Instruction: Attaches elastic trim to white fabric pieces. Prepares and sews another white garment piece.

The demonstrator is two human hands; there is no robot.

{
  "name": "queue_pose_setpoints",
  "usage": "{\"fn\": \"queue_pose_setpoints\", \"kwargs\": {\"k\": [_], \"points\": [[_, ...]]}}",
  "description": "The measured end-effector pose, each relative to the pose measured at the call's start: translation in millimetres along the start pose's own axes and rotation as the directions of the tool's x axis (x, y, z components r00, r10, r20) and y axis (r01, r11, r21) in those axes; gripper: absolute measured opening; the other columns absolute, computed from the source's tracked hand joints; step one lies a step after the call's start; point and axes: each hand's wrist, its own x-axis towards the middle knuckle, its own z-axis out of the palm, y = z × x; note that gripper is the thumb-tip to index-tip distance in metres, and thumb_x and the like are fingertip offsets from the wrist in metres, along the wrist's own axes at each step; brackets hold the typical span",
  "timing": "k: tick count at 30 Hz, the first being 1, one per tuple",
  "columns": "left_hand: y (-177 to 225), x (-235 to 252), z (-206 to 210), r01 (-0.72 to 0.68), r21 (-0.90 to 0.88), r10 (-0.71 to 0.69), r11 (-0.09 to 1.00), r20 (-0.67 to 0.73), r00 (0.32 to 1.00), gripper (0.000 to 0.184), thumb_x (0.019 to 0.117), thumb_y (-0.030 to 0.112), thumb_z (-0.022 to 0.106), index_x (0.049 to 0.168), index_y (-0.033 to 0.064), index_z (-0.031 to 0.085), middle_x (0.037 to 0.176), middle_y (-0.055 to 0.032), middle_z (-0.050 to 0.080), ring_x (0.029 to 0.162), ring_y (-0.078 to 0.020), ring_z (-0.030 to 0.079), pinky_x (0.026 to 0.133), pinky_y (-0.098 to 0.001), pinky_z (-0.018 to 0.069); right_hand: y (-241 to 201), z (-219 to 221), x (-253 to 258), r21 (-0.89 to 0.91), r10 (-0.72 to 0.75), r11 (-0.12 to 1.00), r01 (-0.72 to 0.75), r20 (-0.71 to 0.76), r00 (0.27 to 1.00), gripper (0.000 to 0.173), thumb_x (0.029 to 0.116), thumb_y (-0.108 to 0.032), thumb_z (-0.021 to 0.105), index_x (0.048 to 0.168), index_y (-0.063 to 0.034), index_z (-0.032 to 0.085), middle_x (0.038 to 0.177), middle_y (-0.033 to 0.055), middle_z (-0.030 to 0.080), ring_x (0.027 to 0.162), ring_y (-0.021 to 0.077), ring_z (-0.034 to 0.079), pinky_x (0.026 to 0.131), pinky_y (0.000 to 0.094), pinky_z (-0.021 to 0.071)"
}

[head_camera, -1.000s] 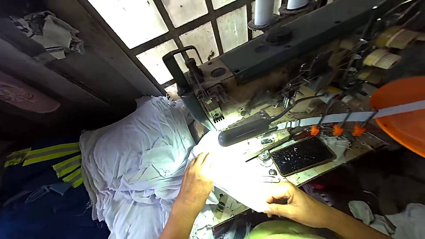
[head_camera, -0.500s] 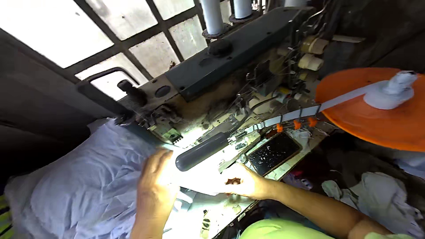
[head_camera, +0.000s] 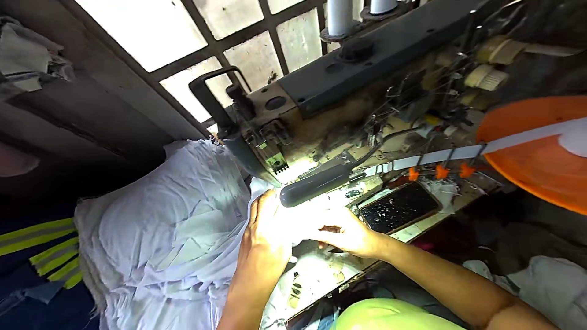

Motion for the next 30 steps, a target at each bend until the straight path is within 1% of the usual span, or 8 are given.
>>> {"fn": "queue_pose_setpoints", "kwargs": {"k": [6,9,13,17,20,23,27,30], "points": [[22,-21,-22,-0.136,-0.039,0.138,0.990,0.066,0.988,0.047,0.0835,0.036,0.068,0.109,-0.0036,0.072,0.120,-0.0299,0.066,0.115,-0.0424,0.063,0.099,-0.0440,0.0512,0,-4,2,-0.092,-0.074,0.993,0.076,0.030,0.997,0.025,0.1000,-0.013,0.063,0.088,0.0082,0.068,0.076,0.0110,0.066,0.068,0.0082,0.063,0.067,0.0218,0.0533],[23,-22,-26,-0.047,-0.075,0.050,0.996,0.042,0.998,0.039,0.0878,0.026,0.067,0.110,-0.0061,0.071,0.117,-0.0277,0.067,0.110,-0.0363,0.066,0.094,-0.0391,0.0536,2,-3,3,-0.043,-0.094,0.994,0.097,0.061,0.994,0.025,0.1000,-0.011,0.062,0.085,0.0089,0.067,0.073,0.0103,0.065,0.066,0.0070,0.062,0.065,0.0199,0.0521],[-34,-10,-9,0.087,-0.069,-0.084,0.994,0.035,0.996,0.042,0.0870,0.014,0.052,0.120,-0.0090,0.065,0.132,-0.0345,0.058,0.118,-0.0540,0.058,0.092,-0.0654,0.0479,-1,-2,7,-0.015,-0.093,0.995,0.094,0.054,0.994,0.026,0.1004,-0.009,0.061,0.084,0.0100,0.066,0.072,0.0100,0.065,0.064,0.0070,0.062,0.063,0.0203,0.0525],[-47,-20,0,0.158,-0.166,-0.162,0.973,-0.010,0.987,0.026,0.0907,0.011,0.053,0.102,-0.0077,0.067,0.088,-0.0202,0.068,0.072,-0.0273,0.065,0.065,-0.0419,0.0527,-8,-2,7,-0.025,-0.063,0.998,0.064,0.037,0.997,0.025,0.1003,-0.010,0.060,0.086,0.0094,0.067,0.072,0.0082,0.065,0.065,0.0053,0.062,0.065,0.0196,0.0531],[-26,-38,-22,0.149,-0.160,-0.159,0.976,-0.051,0.986,0.021,0.0862,0.009,0.056,0.094,-0.0053,0.069,0.079,-0.0152,0.068,0.067,-0.0196,0.065,0.062,-0.0327,0.0538,-15,3,-6,-0.041,-0.083,0.996,0.085,0.045,0.995,0.026,0.1011,-0.011,0.060,0.086,0.0089,0.069,0.076,0.0097,0.067,0.069,0.0049,0.062,0.066,0.0181,0.0524],[-7,-54,-40,0.089,-0.162,-0.104,0.983,-0.086,0.991,0.019,0.0808,0.018,0.060,0.086,0.0022,0.068,0.078,-0.0090,0.068,0.072,-0.0153,0.067,0.064,-0.0287,0.0543,-19,6,-20,-0.032,-0.162,0.986,0.164,0.044,0.986,0.022,0.1009,-0.008,0.061,0.090,0.0080,0.071,0.082,0.0096,0.069,0.074,0.0022,0.063,0.070,0.0147,0.0526],[17,-67,-18,-0.067,-0.069,0.060,0.995,-0.091,0.994,0.044,0.0888,0.046,0.065,0.115,0.0110,0.064,0.122,-0.0193,0.064,0.125,-0.0337,0.056,0.110,-0.0495,0.0391,-13,4,-21,-0.091,-0.270,0.959,0.269,0.001,0.963,0.018,0.0995,-0.005,0.062,0.092,0.0073,0.073,0.087,0.0112,0.073,0.081,0.0034,0.067,0.078,0.0149,0.0537],[7,-68,23,-0.172,0.075,0.179,0.982,-0.111,0.978,0.054,0.0884,0.055,0.065,0.106,0.0053,0.073,0.123,-0.0277,0.066,0.131,-0.0504,0.053,0.113,-0.0709,0.0298,-3,1,-20,-0.250,-0.325,0.925,0.287,-0.126,0.937,0.017,0.0986,-0.003,0.060,0.090,0.0060,0.072,0.088,0.0122,0.073,0.085,0.0082,0.069,0.082,0.0196,0.0559]]}}
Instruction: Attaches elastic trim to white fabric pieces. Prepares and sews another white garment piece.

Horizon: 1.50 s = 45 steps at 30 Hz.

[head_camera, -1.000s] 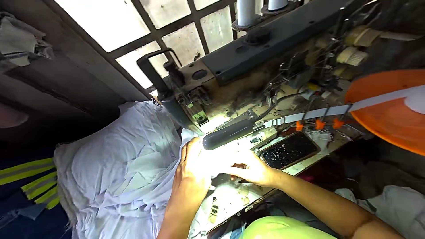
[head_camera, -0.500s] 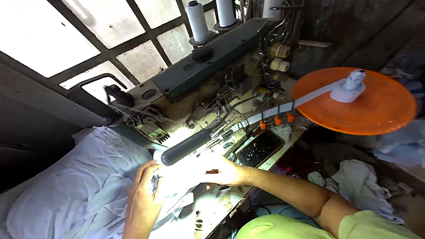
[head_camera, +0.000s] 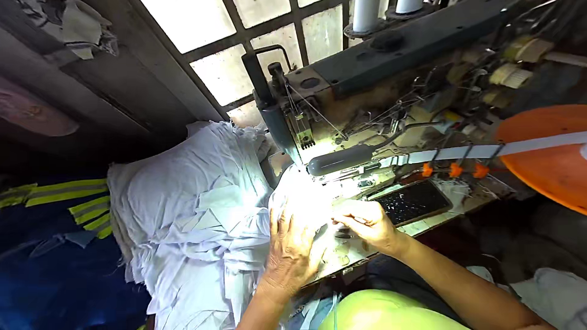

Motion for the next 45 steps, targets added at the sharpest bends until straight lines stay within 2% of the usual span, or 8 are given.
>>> {"fn": "queue_pose_setpoints", "kwargs": {"k": [6,10,12,15,19,24,29,45], "points": [[-19,-11,-9,-0.006,0.040,0.007,0.999,-0.021,1.000,0.054,0.0933,0.058,0.061,0.112,0.0076,0.063,0.139,-0.0264,0.057,0.145,-0.0413,0.041,0.120,-0.0611,0.0208,20,-18,-24,-0.529,-0.264,0.814,0.238,0.028,0.964,0.014,0.0987,-0.008,0.062,0.104,-0.0009,0.073,0.106,0.0178,0.071,0.090,0.0154,0.069,0.080,0.0202,0.0562],[-13,-13,4,-0.002,0.073,0.005,0.997,-0.040,0.999,0.050,0.0912,0.056,0.064,0.108,0.0093,0.066,0.134,-0.0256,0.060,0.141,-0.0446,0.044,0.117,-0.0658,0.0228,41,-8,-12,-0.587,-0.421,0.663,0.464,0.220,0.880,0.014,0.0991,-0.006,0.060,0.102,-0.0068,0.073,0.100,0.0155,0.071,0.081,0.0215,0.066,0.073,0.0279,0.0546],[-12,-12,11,0.047,0.081,-0.046,0.996,-0.011,0.999,0.040,0.0798,0.035,0.077,0.102,0.0021,0.072,0.133,-0.0311,0.061,0.133,-0.0539,0.050,0.108,-0.0728,0.0342,42,-2,-1,-0.524,-0.458,0.677,0.517,0.250,0.853,0.014,0.0966,-0.002,0.060,0.093,-0.0041,0.073,0.093,0.0142,0.074,0.079,0.0224,0.069,0.071,0.0299,0.0557],[-16,1,0,0.147,0.054,-0.148,0.988,0.018,0.989,0.036,0.0587,-0.005,0.073,0.095,-0.0050,0.075,0.122,-0.0315,0.066,0.106,-0.0492,0.067,0.079,-0.0566,0.0570,35,-4,2,-0.408,-0.417,0.792,0.454,0.180,0.891,0.018,0.1013,-0.009,0.059,0.090,-0.0025,0.072,0.091,0.0128,0.074,0.086,0.0186,0.071,0.079,0.0264,0.0573],[-24,30,-29,0.052,0.236,-0.029,0.970,-0.099,0.995,0.019,0.0915,0.006,0.057,0.089,-0.0017,0.074,0.098,-0.0214,0.073,0.083,-0.0351,0.071,0.066,-0.0420,0.0544,17,-10,4,-0.253,-0.302,0.914,0.316,0.094,0.949,0.022,0.1028,-0.016,0.060,0.090,-0.0013,0.071,0.090,0.0136,0.074,0.090,0.0145,0.071,0.085,0.0241,0.0563],[-17,39,-20,0.110,0.119,-0.131,0.987,0.183,0.974,0.044,0.0765,-0.009,0.069,0.120,-0.0051,0.071,0.138,-0.0320,0.058,0.134,-0.0548,0.049,0.106,-0.0773,0.0329,7,-4,0,-0.276,-0.283,0.910,0.310,0.134,0.950,0.021,0.1029,-0.013,0.060,0.090,-0.0014,0.071,0.094,0.0131,0.075,0.092,0.0154,0.072,0.084,0.0237,0.0571],[-11,12,15,-0.092,0.035,0.091,0.995,0.043,0.995,0.022,0.0851,0.020,0.060,0.085,0.0056,0.077,0.103,-0.0171,0.076,0.105,-0.0393,0.071,0.097,-0.0584,0.0503,8,-12,-10,-0.324,-0.270,0.895,0.305,0.149,0.951,0.020,0.1026,-0.011,0.059,0.090,-0.0021,0.071,0.096,0.0124,0.076,0.091,0.0143,0.073,0.080,0.0223,0.0571],[-33,65,25,0.005,0.037,-0.007,0.999,0.051,0.999,0.027,0.0873,-0.007,0.054,0.097,0.0031,0.077,0.101,-0.0142,0.076,0.094,-0.0371,0.069,0.088,-0.0522,0.0504,30,-3,24,-0.461,-0.152,0.875,0.148,0.027,0.988,0.019,0.0999,-0.014,0.063,0.097,-0.0046,0.080,0.097,0.0106,0.078,0.091,0.0197,0.074,0.082,0.0335,0.0587]]}}
